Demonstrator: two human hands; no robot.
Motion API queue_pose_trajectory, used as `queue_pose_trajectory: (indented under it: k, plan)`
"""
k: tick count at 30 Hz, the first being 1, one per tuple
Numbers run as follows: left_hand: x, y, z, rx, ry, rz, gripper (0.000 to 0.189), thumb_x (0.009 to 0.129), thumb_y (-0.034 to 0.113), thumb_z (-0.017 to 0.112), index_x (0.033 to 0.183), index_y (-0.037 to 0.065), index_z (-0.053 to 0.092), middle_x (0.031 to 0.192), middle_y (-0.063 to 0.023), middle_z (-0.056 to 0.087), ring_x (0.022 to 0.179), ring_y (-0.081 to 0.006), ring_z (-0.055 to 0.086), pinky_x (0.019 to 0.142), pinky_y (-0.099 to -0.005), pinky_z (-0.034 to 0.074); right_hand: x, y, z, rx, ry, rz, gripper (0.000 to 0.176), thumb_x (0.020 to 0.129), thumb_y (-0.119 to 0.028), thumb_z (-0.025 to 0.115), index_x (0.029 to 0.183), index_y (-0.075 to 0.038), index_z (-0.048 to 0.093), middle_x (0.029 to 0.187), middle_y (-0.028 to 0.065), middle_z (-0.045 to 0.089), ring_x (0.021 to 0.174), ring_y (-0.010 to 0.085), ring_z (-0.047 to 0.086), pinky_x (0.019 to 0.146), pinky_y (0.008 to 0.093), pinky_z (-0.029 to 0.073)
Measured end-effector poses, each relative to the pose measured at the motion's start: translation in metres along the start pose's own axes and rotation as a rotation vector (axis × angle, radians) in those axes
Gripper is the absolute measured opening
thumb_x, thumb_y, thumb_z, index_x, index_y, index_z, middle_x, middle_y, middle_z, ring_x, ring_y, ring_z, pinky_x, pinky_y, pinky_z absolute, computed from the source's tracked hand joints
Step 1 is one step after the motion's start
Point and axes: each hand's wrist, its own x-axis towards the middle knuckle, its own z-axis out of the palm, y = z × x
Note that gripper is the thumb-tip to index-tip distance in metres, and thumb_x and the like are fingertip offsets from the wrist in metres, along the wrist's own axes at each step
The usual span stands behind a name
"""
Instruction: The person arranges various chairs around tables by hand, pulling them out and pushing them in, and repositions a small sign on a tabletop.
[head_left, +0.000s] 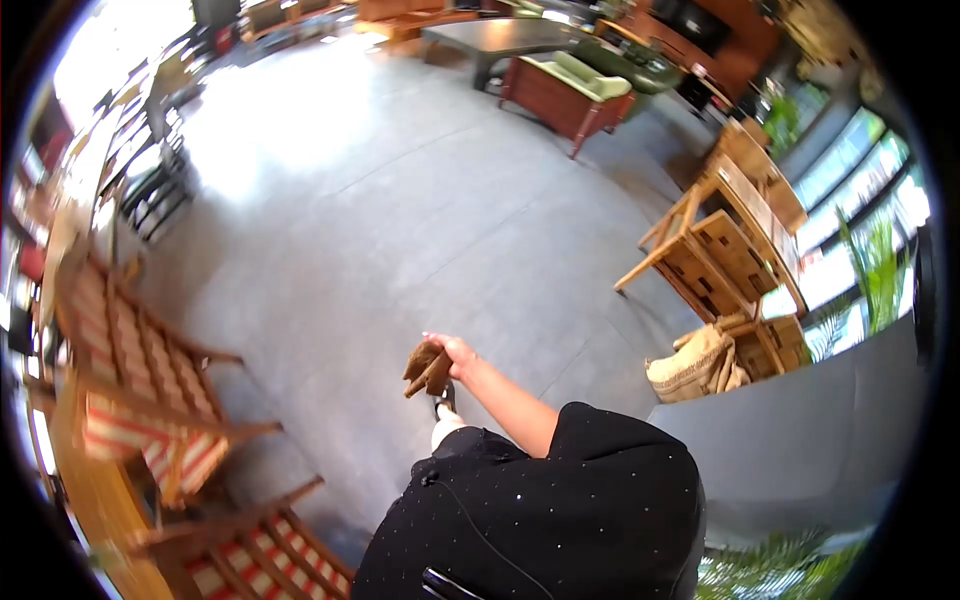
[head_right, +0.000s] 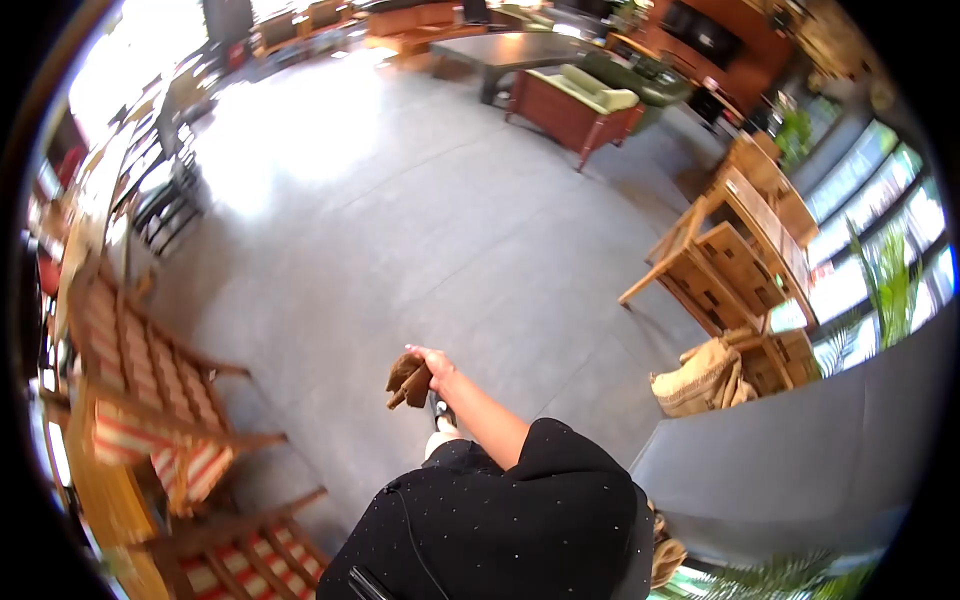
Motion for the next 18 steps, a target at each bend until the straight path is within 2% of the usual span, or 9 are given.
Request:
queue_pose_trajectory:
  k: [4,6,7,9,10,11,14,16,18]
  plan:
    - [0.064,0.071,0.133,-0.102,-0.178,0.065,0.025,0.082,0.009,0.056,0.107,0.003,0.055,0.086,-0.0117,0.058,0.078,-0.0179,0.053,0.070,-0.0307,0.043,0.028,-0.087,-0.056,0.155,0.063,-0.003,0.032,0.080,-0.031,0.063,0.089,-0.001,0.057,0.085,0.0114,0.062,0.083,0.0236,0.060,0.075,0.0389,0.049]
    - [0.090,0.107,0.193,-0.161,-0.285,0.102,0.024,0.084,0.010,0.054,0.106,0.004,0.056,0.082,-0.0109,0.059,0.073,-0.0169,0.054,0.066,-0.0294,0.045,0.025,-0.133,-0.080,0.065,-0.019,-0.168,0.029,0.078,-0.029,0.065,0.089,-0.003,0.058,0.089,0.0092,0.062,0.083,0.0196,0.059,0.074,0.0360,0.049]
    - [0.100,0.124,0.223,-0.202,-0.346,0.116,0.023,0.085,0.011,0.054,0.106,0.004,0.056,0.080,-0.0105,0.059,0.070,-0.0164,0.055,0.064,-0.0287,0.045,0.033,-0.153,-0.100,-0.013,0.072,-0.326,0.033,0.074,-0.023,0.070,0.097,-0.005,0.054,0.091,0.0067,0.061,0.085,0.0167,0.058,0.074,0.0336,0.049]
    - [0.118,0.150,0.279,-0.243,-0.534,0.130,0.022,0.086,0.012,0.052,0.106,0.005,0.057,0.075,-0.0096,0.060,0.065,-0.0153,0.055,0.060,-0.0274,0.047,0.018,-0.200,-0.113,0.005,0.233,-0.316,0.050,0.068,-0.012,0.074,0.108,-0.006,0.045,0.089,0.0054,0.059,0.087,0.0169,0.057,0.074,0.0332,0.048]
    - [0.126,0.160,0.308,-0.184,-0.709,0.062,0.022,0.084,0.007,0.056,0.104,-0.003,0.055,0.094,-0.0134,0.061,0.087,-0.0201,0.057,0.079,-0.0300,0.045,0.011,-0.219,-0.123,0.032,0.269,-0.322,0.055,0.066,-0.009,0.074,0.111,-0.006,0.043,0.088,0.0053,0.059,0.087,0.0175,0.057,0.074,0.0337,0.049]
    - [0.135,0.161,0.342,-0.066,-0.821,0.218,0.022,0.085,0.009,0.056,0.103,-0.003,0.056,0.091,-0.0121,0.061,0.082,-0.0183,0.057,0.075,-0.0291,0.046,0.004,-0.236,-0.134,0.081,0.296,-0.349,0.051,0.068,-0.007,0.072,0.110,-0.005,0.044,0.088,0.0058,0.058,0.085,0.0187,0.057,0.073,0.0349,0.049]
    - [0.151,0.194,0.421,-0.138,-1.042,0.261,0.021,0.083,0.010,0.057,0.101,0.000,0.058,0.085,-0.0125,0.062,0.077,-0.0193,0.058,0.071,-0.0303,0.047,0.013,-0.254,-0.191,0.204,0.376,-0.411,0.019,0.074,-0.016,0.064,0.087,-0.006,0.055,0.082,0.0080,0.060,0.079,0.0197,0.059,0.074,0.0359,0.049]
    - [0.168,0.223,0.467,-0.021,-1.129,0.437,0.021,0.082,0.013,0.059,0.100,0.002,0.059,0.083,-0.0142,0.062,0.073,-0.0228,0.059,0.068,-0.0323,0.047,0.016,-0.255,-0.222,0.426,0.468,-0.356,0.014,0.076,-0.020,0.062,0.078,-0.007,0.056,0.080,0.0089,0.061,0.076,0.0206,0.059,0.073,0.0379,0.049]
    - [0.185,0.235,0.525,-0.046,-1.182,0.527,0.022,0.082,0.017,0.060,0.100,0.005,0.060,0.082,-0.0152,0.062,0.075,-0.0262,0.060,0.069,-0.0347,0.047,0.020,-0.245,-0.258,0.584,0.511,-0.418,0.014,0.075,-0.019,0.061,0.080,-0.007,0.057,0.080,0.0091,0.061,0.079,0.0207,0.059,0.077,0.0381,0.049]
